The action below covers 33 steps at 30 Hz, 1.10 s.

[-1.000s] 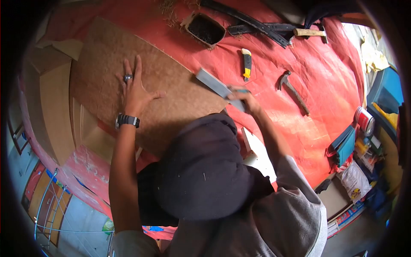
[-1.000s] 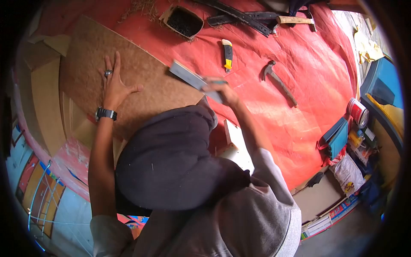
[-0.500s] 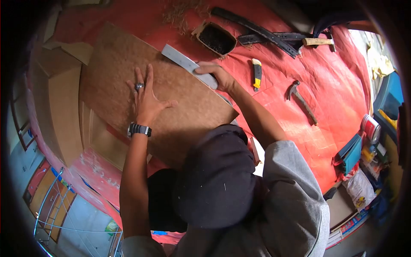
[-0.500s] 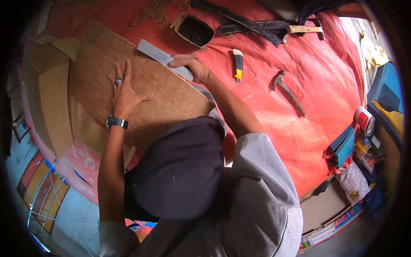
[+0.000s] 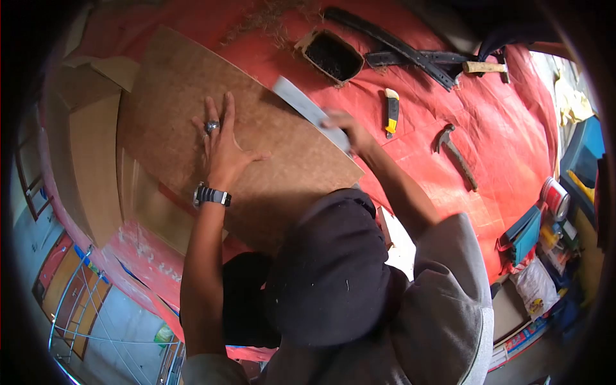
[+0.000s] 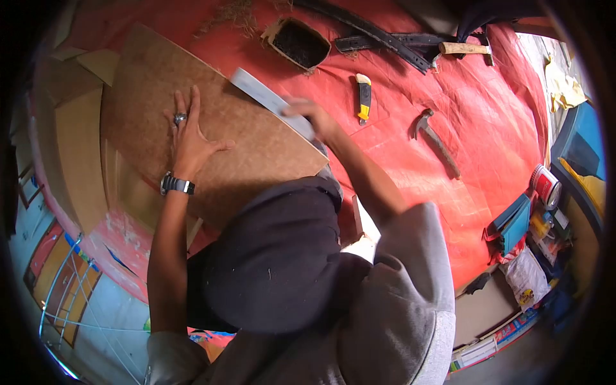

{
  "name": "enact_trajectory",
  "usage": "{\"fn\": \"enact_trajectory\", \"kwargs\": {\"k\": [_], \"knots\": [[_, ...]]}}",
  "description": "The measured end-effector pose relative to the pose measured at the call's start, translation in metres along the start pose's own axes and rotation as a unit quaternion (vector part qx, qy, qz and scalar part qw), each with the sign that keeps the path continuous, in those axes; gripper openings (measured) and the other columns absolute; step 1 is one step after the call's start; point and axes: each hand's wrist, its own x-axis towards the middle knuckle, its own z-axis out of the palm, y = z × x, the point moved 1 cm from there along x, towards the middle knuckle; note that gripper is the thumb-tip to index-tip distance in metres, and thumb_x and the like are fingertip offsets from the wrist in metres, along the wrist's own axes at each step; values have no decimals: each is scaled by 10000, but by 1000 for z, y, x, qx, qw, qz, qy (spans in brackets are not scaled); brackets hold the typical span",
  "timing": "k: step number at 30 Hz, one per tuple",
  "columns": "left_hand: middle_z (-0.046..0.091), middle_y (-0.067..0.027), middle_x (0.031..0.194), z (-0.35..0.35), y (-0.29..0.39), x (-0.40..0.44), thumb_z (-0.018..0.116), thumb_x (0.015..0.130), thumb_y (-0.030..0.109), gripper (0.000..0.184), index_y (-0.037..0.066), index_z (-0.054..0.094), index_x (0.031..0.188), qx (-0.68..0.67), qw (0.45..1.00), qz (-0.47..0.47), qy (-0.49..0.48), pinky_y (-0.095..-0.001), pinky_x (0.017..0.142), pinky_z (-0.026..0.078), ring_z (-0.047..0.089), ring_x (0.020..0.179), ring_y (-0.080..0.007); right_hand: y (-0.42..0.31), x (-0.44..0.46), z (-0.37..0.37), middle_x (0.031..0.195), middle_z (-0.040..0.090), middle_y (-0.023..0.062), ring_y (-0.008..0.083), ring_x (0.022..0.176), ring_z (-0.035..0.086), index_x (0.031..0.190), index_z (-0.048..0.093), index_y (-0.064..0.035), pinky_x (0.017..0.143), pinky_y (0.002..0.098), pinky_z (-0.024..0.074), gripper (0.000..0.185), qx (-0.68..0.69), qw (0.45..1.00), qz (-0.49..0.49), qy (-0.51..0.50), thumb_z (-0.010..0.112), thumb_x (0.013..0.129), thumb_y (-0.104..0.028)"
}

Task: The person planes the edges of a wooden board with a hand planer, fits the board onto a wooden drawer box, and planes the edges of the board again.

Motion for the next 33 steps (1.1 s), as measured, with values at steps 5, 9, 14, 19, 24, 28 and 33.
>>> {"fn": "enact_trajectory", "kwargs": {"k": [5, 9, 14, 19, 24, 28, 33], "knots": [[-43, -135, 1786, -2, 1, 4, 1034, 483, 416, 1570, 372, 51, 1707, 5, 1000, 9, 9, -698, 1250, 244, -26, 1555, -618, -18, 25, 15, 1114, 727, 97, 170, 991, 692, 1268, 677, -27, 871, 320, 543, 468, 196, 949, 246, 24, 761, 863, -245], [-43, -146, 1784, 4, -4, 1, 1032, 466, 428, 1578, 365, 61, 1708, -3, 999, 24, 21, -695, 1251, 240, -26, 1554, -621, -40, -88, -15, 1170, 721, 99, 191, 1090, 663, 1338, 655, 22, 955, 321, 508, 550, 88, 966, 241, 37, 750, 849, -213], [-24, -149, 1785, 2, 0, 2, 1029, 480, 422, 1563, 370, 63, 1707, 15, 1000, 3, 3, -731, 1224, 256, -19, 1553, -623, -33, -120, -25, 1213, 716, 104, 187, 1109, 657, 1339, 661, 53, 992, 307, 492, 576, 99, 963, 242, 64, 772, 818, -167], [-21, -121, 1790, -2, 2, 0, 1025, 511, 407, 1530, 395, 66, 1703, 6, 1000, 5, 5, -773, 1191, 272, -14, 1559, -613, -12, 32, 17, 1053, 703, 51, 135, 988, 667, 1252, 684, -26, 892, 270, 520, 431, 167, 955, 244, 30, 762, 865, -200], [-27, -111, 1791, 3, -4, 1, 1029, 503, 397, 1538, 398, 65, 1702, 2, 999, 25, 25, -769, 1195, 273, -10, 1563, -605, -19, -5, 7, 1001, 694, 56, 129, 911, 666, 1246, 686, -17, 831, 270, 526, 446, 95, 965, 234, 74, 757, 860, -227], [-16, -123, 1789, 1, 0, -1, 1029, 500, 405, 1540, 390, 68, 1704, -14, 1000, 14, 20, -760, 1197, 281, -12, 1559, -611, -28, -112, -15, 1036, 702, 105, 172, 1044, 669, 1232, 684, 27, 879, 290, 544, 420, 204, 938, 268, 85, 719, 879, -199], [-27, -124, 1789, -2, 0, 3, 1033, 503, 386, 1536, 384, 77, 1705, 14, 1000, 6, 13, -739, 1208, 283, -17, 1558, -613, 30, -16, -16, 1186, 703, 137, 217, 1168, 661, 1239, 686, 11, 977, 355, 541, 507, 19, 999, -13, -31, 764, 906, -363]]}}
